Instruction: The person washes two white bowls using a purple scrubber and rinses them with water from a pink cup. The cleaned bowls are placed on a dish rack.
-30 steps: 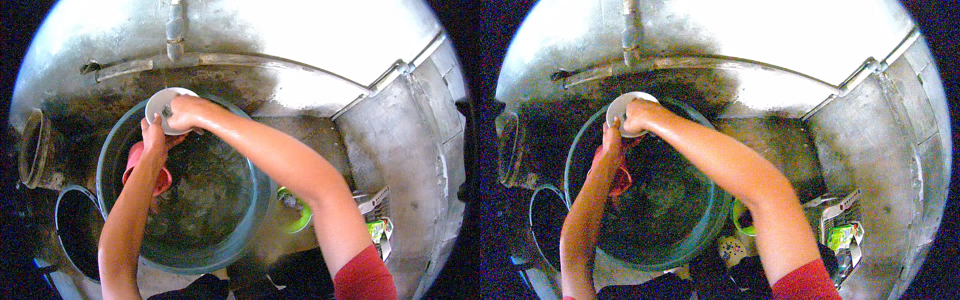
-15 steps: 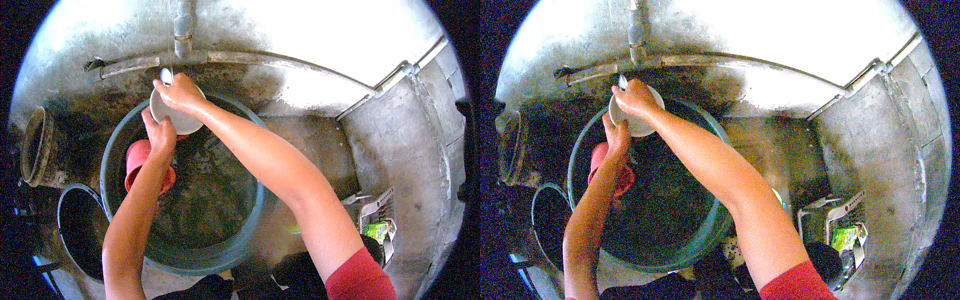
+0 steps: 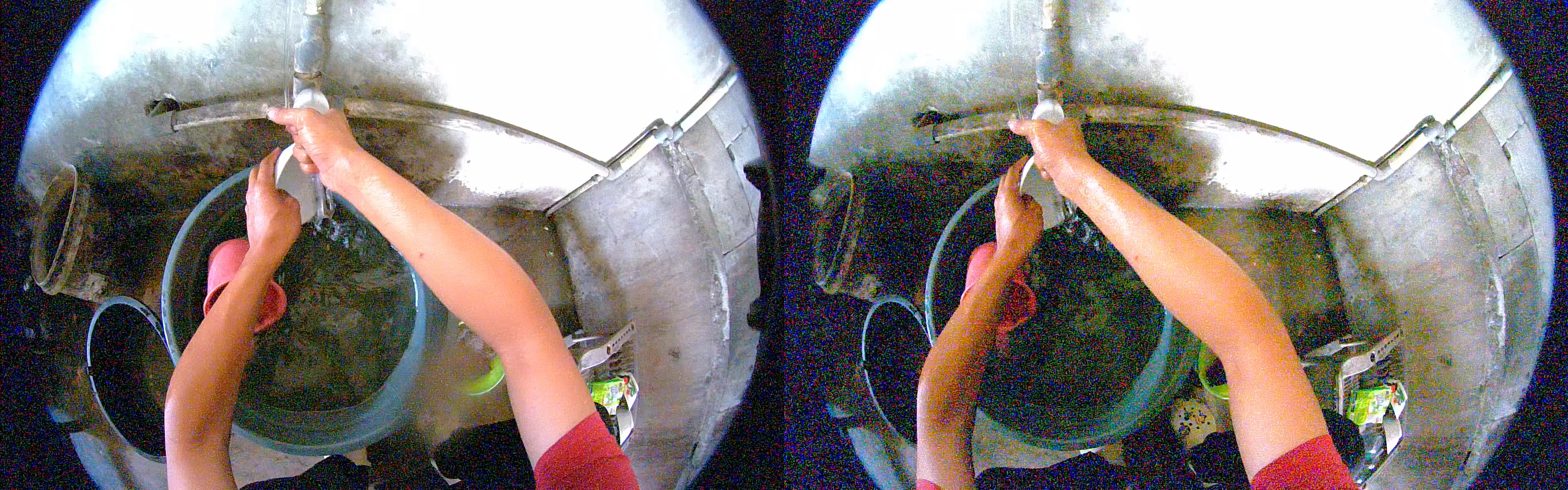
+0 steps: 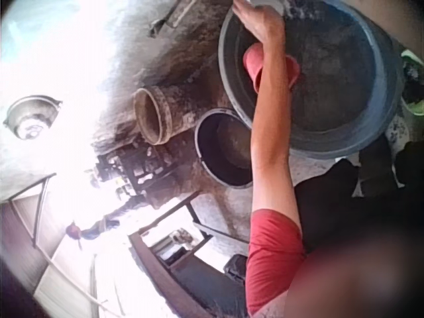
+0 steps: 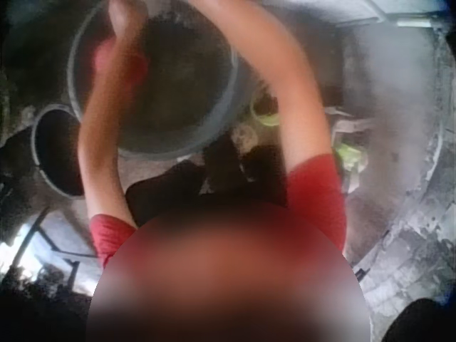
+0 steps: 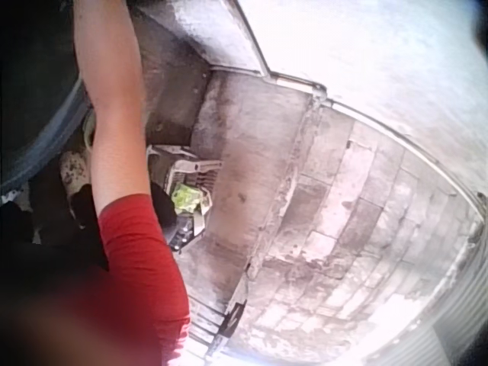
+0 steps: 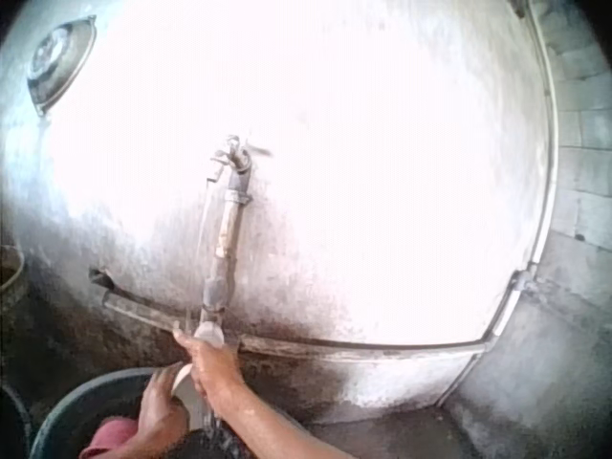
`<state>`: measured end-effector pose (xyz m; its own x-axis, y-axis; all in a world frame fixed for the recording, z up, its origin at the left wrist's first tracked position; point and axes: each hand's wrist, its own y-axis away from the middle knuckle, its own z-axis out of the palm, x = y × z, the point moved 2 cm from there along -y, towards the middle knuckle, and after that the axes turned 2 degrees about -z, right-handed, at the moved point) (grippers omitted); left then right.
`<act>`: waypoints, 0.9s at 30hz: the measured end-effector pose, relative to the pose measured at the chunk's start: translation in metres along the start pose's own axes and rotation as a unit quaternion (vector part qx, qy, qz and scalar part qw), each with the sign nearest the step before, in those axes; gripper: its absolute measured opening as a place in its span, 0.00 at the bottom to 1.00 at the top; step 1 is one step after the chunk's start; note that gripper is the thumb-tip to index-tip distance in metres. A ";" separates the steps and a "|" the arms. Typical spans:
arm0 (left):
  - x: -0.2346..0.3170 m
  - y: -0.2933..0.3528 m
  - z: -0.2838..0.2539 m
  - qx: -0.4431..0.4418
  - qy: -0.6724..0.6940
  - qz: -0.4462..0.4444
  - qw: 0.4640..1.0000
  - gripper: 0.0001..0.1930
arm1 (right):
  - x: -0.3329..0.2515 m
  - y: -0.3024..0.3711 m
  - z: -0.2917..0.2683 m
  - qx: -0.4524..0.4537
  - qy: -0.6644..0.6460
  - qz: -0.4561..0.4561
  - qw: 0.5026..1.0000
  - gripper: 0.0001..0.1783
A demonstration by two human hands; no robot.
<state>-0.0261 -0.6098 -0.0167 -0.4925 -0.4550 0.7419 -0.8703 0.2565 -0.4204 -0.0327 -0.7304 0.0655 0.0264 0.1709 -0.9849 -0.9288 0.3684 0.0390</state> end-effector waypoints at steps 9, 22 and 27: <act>0.035 -0.005 -0.002 -0.051 -0.015 0.060 0.997 0.26 | -0.019 0.029 -0.064 -0.039 0.296 -0.156 0.942 0.16; -0.001 -0.019 0.005 0.009 0.161 -0.065 0.985 0.18 | 0.053 0.047 -0.104 0.003 0.353 -0.107 0.930 0.28; -0.038 -0.011 0.004 0.013 0.216 -0.225 0.950 0.25 | 0.077 0.042 -0.064 0.041 0.184 -0.141 0.972 0.22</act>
<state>0.0021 -0.5989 -0.0420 -0.0306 -0.1201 0.9923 -0.9953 0.0949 -0.0192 -0.0937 -0.7601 -0.0193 0.1275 -0.2795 -0.9516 -0.8710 0.4275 -0.2422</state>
